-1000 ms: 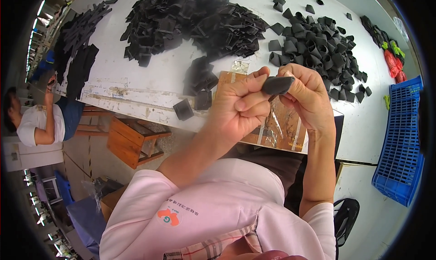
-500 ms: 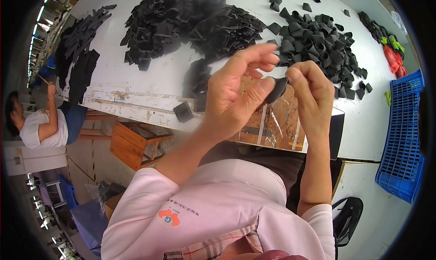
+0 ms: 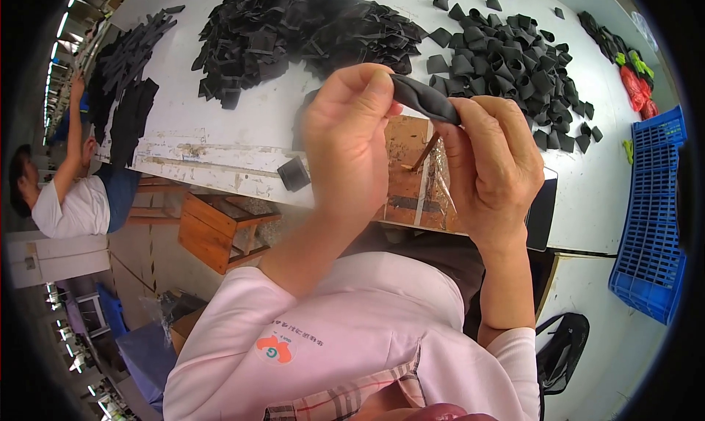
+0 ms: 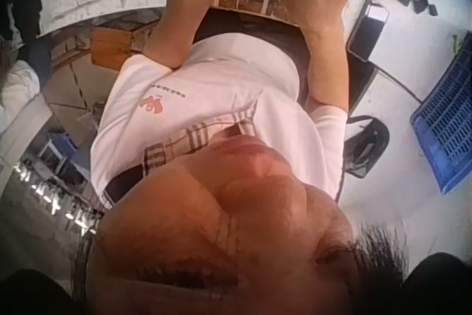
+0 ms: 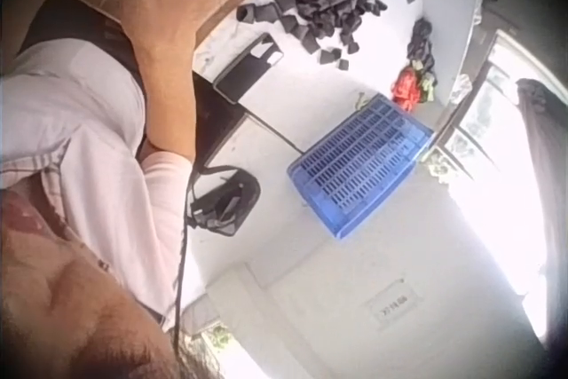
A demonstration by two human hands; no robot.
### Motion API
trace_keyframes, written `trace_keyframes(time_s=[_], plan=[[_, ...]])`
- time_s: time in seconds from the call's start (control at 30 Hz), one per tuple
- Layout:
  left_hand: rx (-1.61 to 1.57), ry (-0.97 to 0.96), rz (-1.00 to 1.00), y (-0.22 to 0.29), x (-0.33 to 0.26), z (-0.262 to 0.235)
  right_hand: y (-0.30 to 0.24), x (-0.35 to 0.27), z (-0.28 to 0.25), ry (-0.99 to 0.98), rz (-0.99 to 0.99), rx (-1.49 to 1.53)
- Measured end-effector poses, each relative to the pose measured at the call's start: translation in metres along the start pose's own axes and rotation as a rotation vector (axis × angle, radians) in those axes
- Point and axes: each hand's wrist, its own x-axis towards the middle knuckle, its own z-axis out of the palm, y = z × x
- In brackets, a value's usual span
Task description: Assembling or trimming small black plastic components manually at a factory workbench using a small applicator tool.
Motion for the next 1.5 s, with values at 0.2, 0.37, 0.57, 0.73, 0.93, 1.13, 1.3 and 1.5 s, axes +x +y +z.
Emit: trace_keyframes(time_s=[0.2,0.37,0.57,0.73,0.93,1.13,1.3,1.5], plan=[[0.122,-0.014,-0.014,-0.003,-0.008,-0.001,0.011,-0.017,0.001,-0.059,0.088,0.159],[0.115,-0.014,-0.028,-0.003,-0.007,-0.008,0.008,-0.009,-0.002,-0.120,0.128,0.176],[0.079,-0.053,-0.035,-0.008,-0.010,-0.013,0.011,-0.006,-0.006,-0.179,0.054,0.145],[0.242,-0.140,0.035,-0.003,-0.001,-0.006,0.009,-0.012,-0.010,-0.224,0.184,0.130],[0.641,-0.333,0.255,-0.011,0.009,-0.015,-0.005,0.000,-0.014,-0.274,0.326,0.263],[0.745,-0.280,0.457,-0.015,0.002,-0.016,-0.011,0.002,-0.012,-0.269,0.048,-0.048],[1.019,-0.105,0.488,-0.016,-0.013,-0.058,0.010,0.017,-0.032,-0.471,0.376,0.181],[1.885,0.367,0.210,-0.002,-0.047,-0.179,0.035,0.001,-0.022,0.120,0.723,0.251]])
